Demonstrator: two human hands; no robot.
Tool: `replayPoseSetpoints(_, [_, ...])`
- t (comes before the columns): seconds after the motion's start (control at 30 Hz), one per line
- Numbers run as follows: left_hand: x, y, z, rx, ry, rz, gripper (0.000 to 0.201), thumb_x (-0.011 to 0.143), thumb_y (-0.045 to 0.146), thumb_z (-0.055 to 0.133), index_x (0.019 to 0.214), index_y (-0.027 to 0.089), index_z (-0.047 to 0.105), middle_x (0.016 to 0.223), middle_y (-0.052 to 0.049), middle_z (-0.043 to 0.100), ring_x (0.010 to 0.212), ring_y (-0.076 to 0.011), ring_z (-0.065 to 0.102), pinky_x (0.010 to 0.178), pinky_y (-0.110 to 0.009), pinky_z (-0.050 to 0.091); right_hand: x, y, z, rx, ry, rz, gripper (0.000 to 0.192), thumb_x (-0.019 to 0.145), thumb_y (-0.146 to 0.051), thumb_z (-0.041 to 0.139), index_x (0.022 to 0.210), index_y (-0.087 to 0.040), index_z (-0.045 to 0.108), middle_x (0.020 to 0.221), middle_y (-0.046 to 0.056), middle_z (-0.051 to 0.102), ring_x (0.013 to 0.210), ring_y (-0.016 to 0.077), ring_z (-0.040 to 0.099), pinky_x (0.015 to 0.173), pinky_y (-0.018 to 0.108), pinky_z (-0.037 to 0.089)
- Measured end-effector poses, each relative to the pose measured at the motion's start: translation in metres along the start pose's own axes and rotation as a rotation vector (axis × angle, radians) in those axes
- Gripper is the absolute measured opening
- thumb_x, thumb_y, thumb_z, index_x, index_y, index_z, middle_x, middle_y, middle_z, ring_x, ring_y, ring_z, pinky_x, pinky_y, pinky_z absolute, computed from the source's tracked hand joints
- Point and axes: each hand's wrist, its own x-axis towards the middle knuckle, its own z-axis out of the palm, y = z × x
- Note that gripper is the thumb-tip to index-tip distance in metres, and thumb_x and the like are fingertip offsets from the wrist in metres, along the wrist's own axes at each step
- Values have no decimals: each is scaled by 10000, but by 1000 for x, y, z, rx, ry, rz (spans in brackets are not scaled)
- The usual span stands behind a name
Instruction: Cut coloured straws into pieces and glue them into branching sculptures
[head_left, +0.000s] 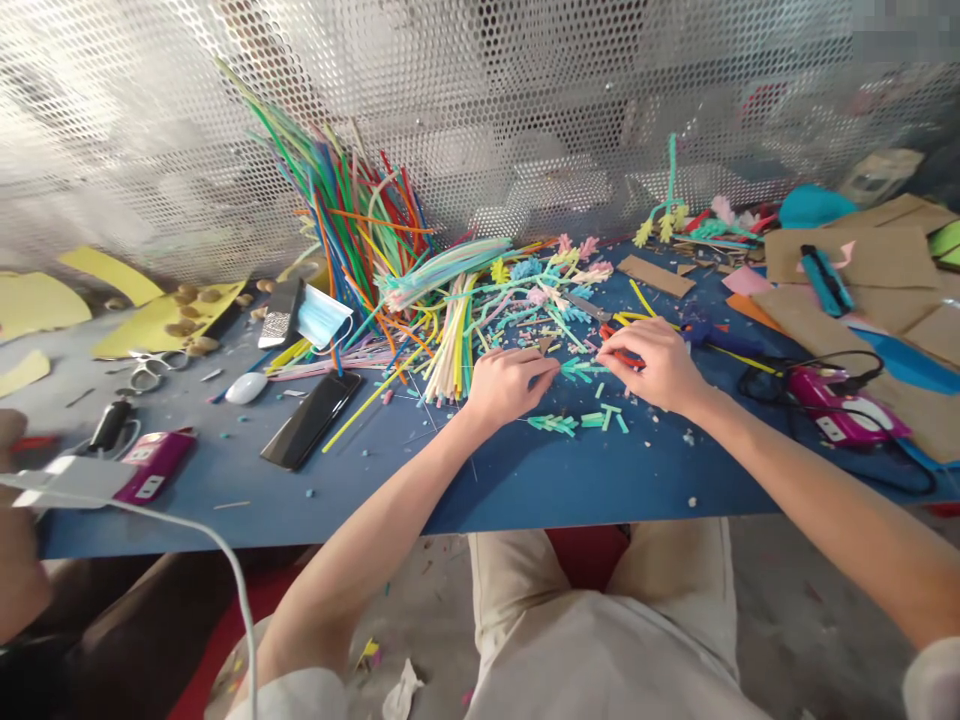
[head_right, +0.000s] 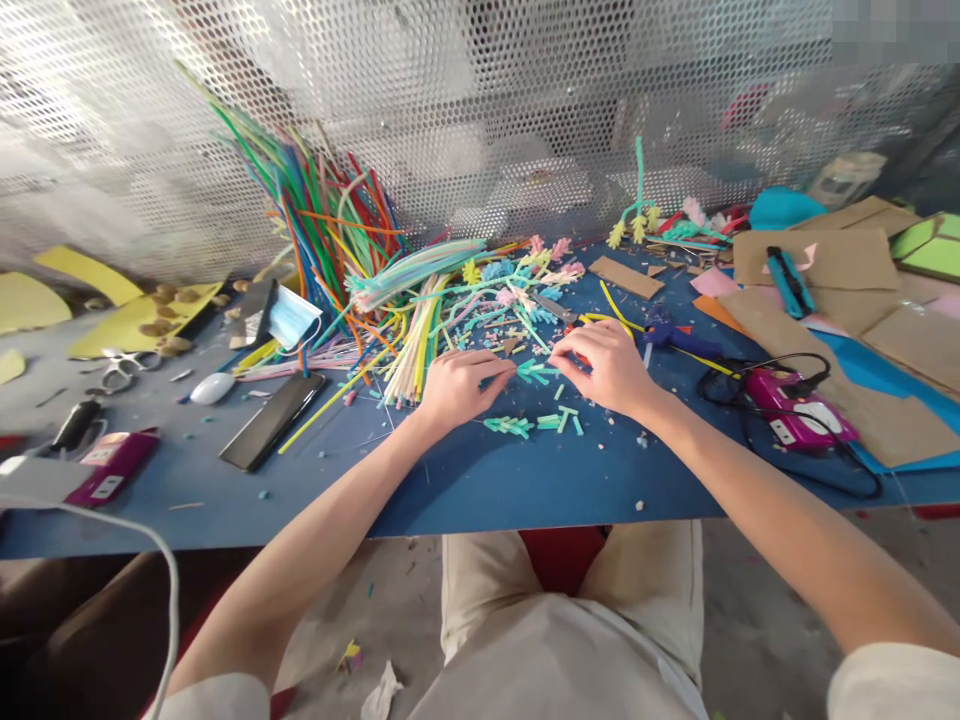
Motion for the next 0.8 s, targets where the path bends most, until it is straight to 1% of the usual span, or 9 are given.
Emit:
replayPoseSetpoints(0.17, [1, 0, -1, 8, 20, -17, 252, 1068, 384, 581, 1018, 301, 814, 955, 13, 818, 852, -140, 759, 691, -310, 458, 0, 4, -1, 24, 25, 15, 143, 1034, -310, 599, 924, -246, 664, 922, 32, 792, 883, 224, 743, 859, 392, 480])
replayPoseSetpoints(0.27, [2, 0, -1, -3, 22, -21, 254, 1068, 377, 578, 1015, 301, 815, 967, 20, 820, 842, -137, 760, 695, -301, 470, 0, 8, -1, 45, 18, 43, 181, 1046, -297, 553, 910, -243, 658, 902, 36, 781, 867, 226, 732, 858, 394, 481])
replayPoseSetpoints(0.4, [2, 2, -1, -16, 15, -31, 260, 1067, 385, 579, 1017, 294, 817, 971, 15, 821, 849, -142, 761, 704, -290, 480, -2, 12, 0, 83, 12, 100, 226, 1044, -335, 533, 889, -244, 668, 892, 47, 771, 851, 236, 716, 838, 399, 490])
replayPoseSetpoints(0.57, [2, 4, -2, -19, 3, -43, 247, 1061, 372, 592, 1015, 290, 820, 977, 4, 821, 841, -142, 758, 710, -284, 486, -4, 15, 0, 145, -9, 130, 333, 1075, -338, 462, 825, -248, 662, 832, 42, 744, 827, 228, 694, 845, 403, 502])
replayPoseSetpoints(0.63, [2, 4, -1, -21, 8, -42, 244, 1058, 372, 595, 1013, 290, 820, 968, 6, 820, 839, -145, 758, 710, -281, 488, -5, 16, 0, 166, 19, 159, 264, 1056, -367, 525, 868, -247, 667, 866, 47, 742, 821, 227, 687, 817, 394, 515])
replayPoseSetpoints(0.73, [2, 3, 0, -29, 12, -51, 243, 1056, 373, 597, 1018, 288, 822, 964, 4, 818, 830, -144, 758, 708, -276, 494, -5, 16, 0, 190, 53, 193, 171, 982, -406, 671, 922, -246, 666, 865, 34, 720, 751, 212, 657, 747, 377, 527])
replayPoseSetpoints(0.8, [2, 2, 0, -38, 11, -61, 243, 1056, 376, 598, 1024, 289, 823, 973, 0, 818, 829, -142, 758, 709, -273, 500, -5, 17, 0, 185, 43, 168, 154, 967, -393, 703, 914, -250, 681, 880, 31, 733, 776, 217, 675, 768, 383, 539])
